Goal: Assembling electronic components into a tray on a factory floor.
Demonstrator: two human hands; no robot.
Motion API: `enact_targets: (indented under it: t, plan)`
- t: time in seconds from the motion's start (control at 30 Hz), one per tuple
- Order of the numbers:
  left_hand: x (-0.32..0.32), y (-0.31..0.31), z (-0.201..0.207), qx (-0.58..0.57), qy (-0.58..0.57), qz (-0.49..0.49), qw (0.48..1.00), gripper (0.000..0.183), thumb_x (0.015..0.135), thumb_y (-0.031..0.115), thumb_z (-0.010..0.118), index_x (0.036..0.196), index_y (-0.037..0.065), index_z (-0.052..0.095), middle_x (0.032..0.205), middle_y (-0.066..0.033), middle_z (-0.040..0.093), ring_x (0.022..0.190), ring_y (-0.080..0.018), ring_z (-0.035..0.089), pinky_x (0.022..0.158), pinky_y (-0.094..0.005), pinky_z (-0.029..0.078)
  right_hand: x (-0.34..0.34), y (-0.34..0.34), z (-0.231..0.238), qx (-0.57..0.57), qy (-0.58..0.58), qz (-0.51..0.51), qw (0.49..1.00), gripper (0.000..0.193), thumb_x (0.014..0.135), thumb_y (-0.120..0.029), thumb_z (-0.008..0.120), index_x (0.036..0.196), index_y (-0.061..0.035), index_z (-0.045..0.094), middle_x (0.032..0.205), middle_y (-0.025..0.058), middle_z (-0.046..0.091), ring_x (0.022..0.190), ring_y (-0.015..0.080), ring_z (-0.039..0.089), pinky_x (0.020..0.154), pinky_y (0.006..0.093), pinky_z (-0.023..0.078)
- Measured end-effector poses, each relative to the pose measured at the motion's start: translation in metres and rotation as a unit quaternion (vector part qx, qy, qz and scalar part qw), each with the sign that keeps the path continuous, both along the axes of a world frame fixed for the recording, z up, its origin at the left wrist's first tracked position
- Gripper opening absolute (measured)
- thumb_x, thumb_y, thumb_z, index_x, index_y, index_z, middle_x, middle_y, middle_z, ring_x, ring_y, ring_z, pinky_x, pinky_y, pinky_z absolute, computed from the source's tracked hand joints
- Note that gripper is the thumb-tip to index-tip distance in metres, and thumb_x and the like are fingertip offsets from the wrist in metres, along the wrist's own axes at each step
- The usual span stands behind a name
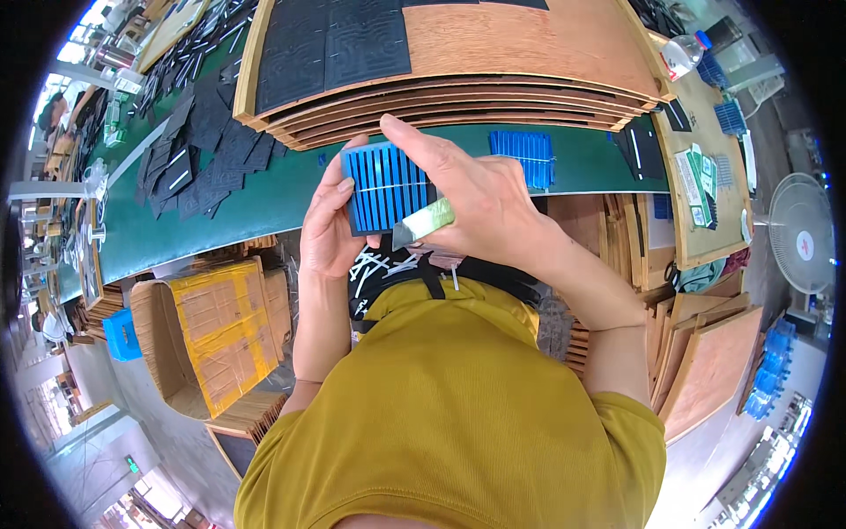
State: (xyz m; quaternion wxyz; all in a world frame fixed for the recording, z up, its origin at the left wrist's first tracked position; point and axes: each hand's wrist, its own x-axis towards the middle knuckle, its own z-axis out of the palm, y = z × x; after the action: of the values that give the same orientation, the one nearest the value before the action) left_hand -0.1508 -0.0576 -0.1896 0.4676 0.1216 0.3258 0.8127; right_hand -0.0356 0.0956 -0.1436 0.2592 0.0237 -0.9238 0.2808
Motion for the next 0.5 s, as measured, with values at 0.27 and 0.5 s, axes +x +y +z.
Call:
enact_targets:
  t: [0.27,0.5]
  plan:
    - [-0.0002,0.0000,0.0007,0.000,0.011,0.004,1.000,0.050,0.086,0.013,0.053,0.132,0.002,0.038,0.115,-0.0077,0.055,0.104,-0.0138,0.054,0.091,-0.0286,0.044,0.0017,0.0009,-0.0003,-0.019,-0.006,0.004,1.000,0.098,0.053,-0.025,0.085,0.135,-0.0048,0.035,0.119,0.0141,0.058,0.097,0.0227,0.062,0.076,0.0284,0.050]
    - [0.0041,-0.0008,0.0038,-0.006,0.050,0.021,0.999,0.056,0.079,0.007,0.063,0.130,0.003,0.040,0.113,-0.0076,0.055,0.103,-0.0149,0.054,0.091,-0.0295,0.043,0.0014,0.0066,0.0025,-0.184,-0.032,-0.010,0.982,0.099,0.052,-0.018,0.084,0.137,-0.0072,0.035,0.126,0.0102,0.054,0.064,0.0003,0.044,0.049,0.0152,0.032]
